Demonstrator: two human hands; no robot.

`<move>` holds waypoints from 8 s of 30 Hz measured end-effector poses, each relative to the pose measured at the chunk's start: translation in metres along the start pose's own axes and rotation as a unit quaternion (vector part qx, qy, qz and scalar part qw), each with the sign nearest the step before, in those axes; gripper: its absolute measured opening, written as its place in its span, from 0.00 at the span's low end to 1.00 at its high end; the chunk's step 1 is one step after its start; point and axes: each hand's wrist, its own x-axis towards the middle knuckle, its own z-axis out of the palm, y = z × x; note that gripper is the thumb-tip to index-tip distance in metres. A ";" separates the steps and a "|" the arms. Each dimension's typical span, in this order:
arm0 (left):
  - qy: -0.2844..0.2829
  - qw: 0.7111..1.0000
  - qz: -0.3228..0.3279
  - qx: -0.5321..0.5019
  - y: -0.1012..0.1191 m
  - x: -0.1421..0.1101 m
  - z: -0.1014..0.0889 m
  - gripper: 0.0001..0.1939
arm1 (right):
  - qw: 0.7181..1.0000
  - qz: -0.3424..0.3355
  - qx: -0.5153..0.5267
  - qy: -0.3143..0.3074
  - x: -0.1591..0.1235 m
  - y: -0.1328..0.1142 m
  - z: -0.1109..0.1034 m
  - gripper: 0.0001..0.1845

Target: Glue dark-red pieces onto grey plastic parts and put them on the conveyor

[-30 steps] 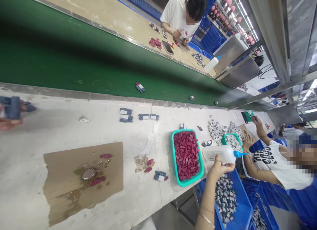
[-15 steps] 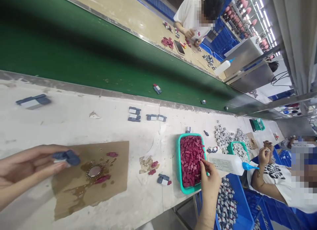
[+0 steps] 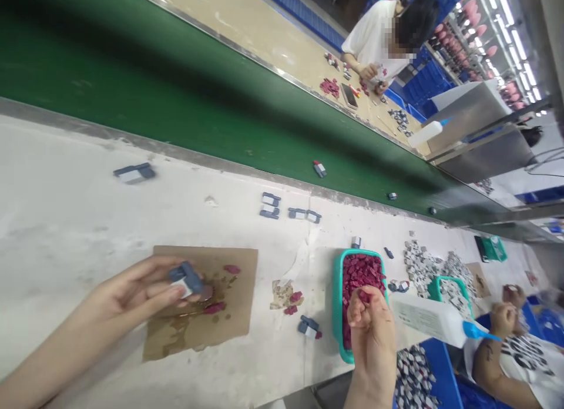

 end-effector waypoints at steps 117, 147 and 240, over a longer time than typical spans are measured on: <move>-0.143 0.891 0.372 0.216 -0.014 0.014 0.001 0.16 | 0.929 -0.076 -0.064 -0.357 -0.040 0.064 0.156 0.13; 0.116 0.829 0.286 0.466 0.145 0.119 -0.011 0.24 | 0.792 -0.228 -0.562 -0.072 0.024 0.005 -0.045 0.12; -0.071 0.905 0.363 0.211 -0.019 0.013 -0.005 0.14 | 0.919 0.058 -0.015 -0.389 -0.032 0.056 0.158 0.17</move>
